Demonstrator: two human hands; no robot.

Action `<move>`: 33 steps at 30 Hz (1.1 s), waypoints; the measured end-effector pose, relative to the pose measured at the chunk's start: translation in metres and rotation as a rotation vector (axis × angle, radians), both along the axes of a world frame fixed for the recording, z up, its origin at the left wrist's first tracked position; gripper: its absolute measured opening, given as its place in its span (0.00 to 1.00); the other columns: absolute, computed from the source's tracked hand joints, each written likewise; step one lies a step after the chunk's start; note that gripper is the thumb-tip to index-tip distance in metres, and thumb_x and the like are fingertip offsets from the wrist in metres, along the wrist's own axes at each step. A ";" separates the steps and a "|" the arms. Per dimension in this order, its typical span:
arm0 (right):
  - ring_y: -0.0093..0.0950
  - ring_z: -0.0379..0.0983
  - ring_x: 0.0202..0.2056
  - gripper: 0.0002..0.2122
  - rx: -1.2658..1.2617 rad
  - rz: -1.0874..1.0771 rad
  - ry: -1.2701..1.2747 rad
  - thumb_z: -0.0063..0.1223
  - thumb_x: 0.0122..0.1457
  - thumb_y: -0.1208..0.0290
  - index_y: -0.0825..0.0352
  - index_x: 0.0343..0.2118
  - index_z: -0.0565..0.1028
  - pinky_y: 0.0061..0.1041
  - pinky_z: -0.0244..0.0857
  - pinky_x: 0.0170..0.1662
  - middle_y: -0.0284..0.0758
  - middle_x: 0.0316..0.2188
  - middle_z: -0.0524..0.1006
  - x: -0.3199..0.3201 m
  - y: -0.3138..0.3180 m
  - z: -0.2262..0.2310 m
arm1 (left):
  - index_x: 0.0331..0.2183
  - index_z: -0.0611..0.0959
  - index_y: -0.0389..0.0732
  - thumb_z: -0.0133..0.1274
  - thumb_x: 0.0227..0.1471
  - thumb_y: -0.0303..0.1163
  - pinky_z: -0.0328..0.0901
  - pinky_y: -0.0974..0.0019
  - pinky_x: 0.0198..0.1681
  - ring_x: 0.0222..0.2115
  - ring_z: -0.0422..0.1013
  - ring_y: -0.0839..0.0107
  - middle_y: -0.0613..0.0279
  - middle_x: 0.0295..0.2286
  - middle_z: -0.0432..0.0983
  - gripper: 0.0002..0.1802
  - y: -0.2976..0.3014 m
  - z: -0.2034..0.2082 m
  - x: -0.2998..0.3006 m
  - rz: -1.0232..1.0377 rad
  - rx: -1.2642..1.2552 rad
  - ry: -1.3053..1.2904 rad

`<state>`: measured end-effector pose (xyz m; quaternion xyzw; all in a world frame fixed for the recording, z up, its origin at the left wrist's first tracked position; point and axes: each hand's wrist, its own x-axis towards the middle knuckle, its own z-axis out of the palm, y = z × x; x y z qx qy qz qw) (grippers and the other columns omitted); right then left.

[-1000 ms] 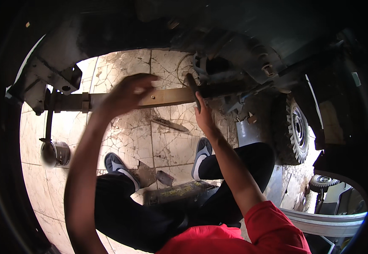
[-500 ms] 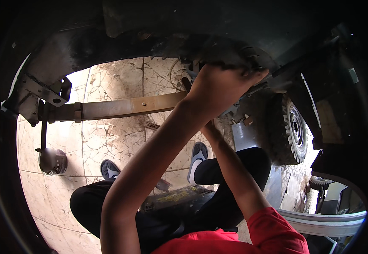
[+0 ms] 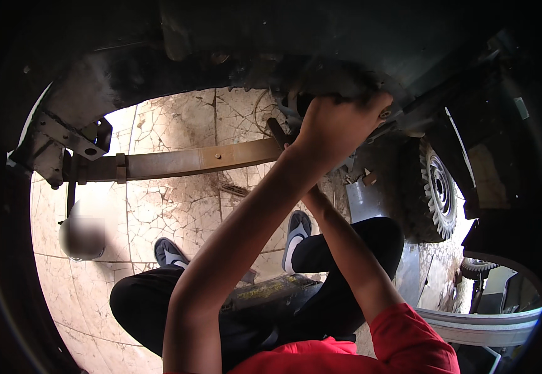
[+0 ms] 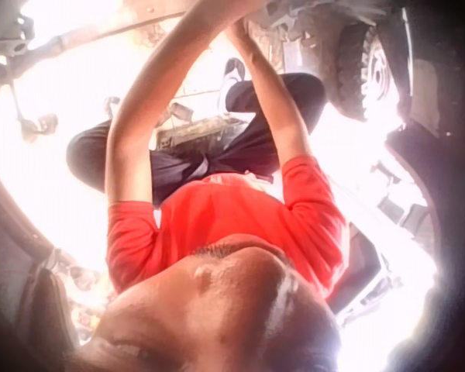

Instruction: The person scrubs a metal beam under a vehicle using a wire brush, repeatedly brushing the same area to remove rust and debris.

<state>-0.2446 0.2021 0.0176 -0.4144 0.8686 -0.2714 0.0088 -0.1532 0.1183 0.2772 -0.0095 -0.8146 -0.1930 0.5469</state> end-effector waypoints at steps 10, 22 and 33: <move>0.44 0.69 0.54 0.29 -0.016 -0.028 0.012 0.54 0.60 0.70 0.59 0.64 0.57 0.39 0.66 0.52 0.49 0.56 0.68 -0.003 0.003 0.001 | 0.54 0.69 0.51 0.58 0.52 0.36 0.72 0.66 0.22 0.19 0.76 0.68 0.65 0.21 0.78 0.28 -0.004 -0.019 0.032 -0.127 -0.049 -0.181; 0.49 0.71 0.50 0.34 -0.046 0.019 0.060 0.55 0.56 0.77 0.52 0.65 0.56 0.41 0.70 0.50 0.46 0.57 0.68 0.012 0.004 0.011 | 0.49 0.77 0.44 0.55 0.55 0.45 0.68 0.55 0.50 0.47 0.73 0.56 0.53 0.44 0.75 0.23 -0.182 -0.146 0.187 0.194 -0.048 -1.617; 0.51 0.67 0.54 0.32 -0.060 0.141 0.025 0.55 0.58 0.75 0.49 0.65 0.57 0.41 0.67 0.54 0.48 0.58 0.68 0.015 0.009 0.019 | 0.43 0.79 0.37 0.53 0.55 0.34 0.68 0.58 0.48 0.43 0.74 0.55 0.52 0.44 0.75 0.15 -0.261 -0.155 0.262 0.401 0.106 -1.060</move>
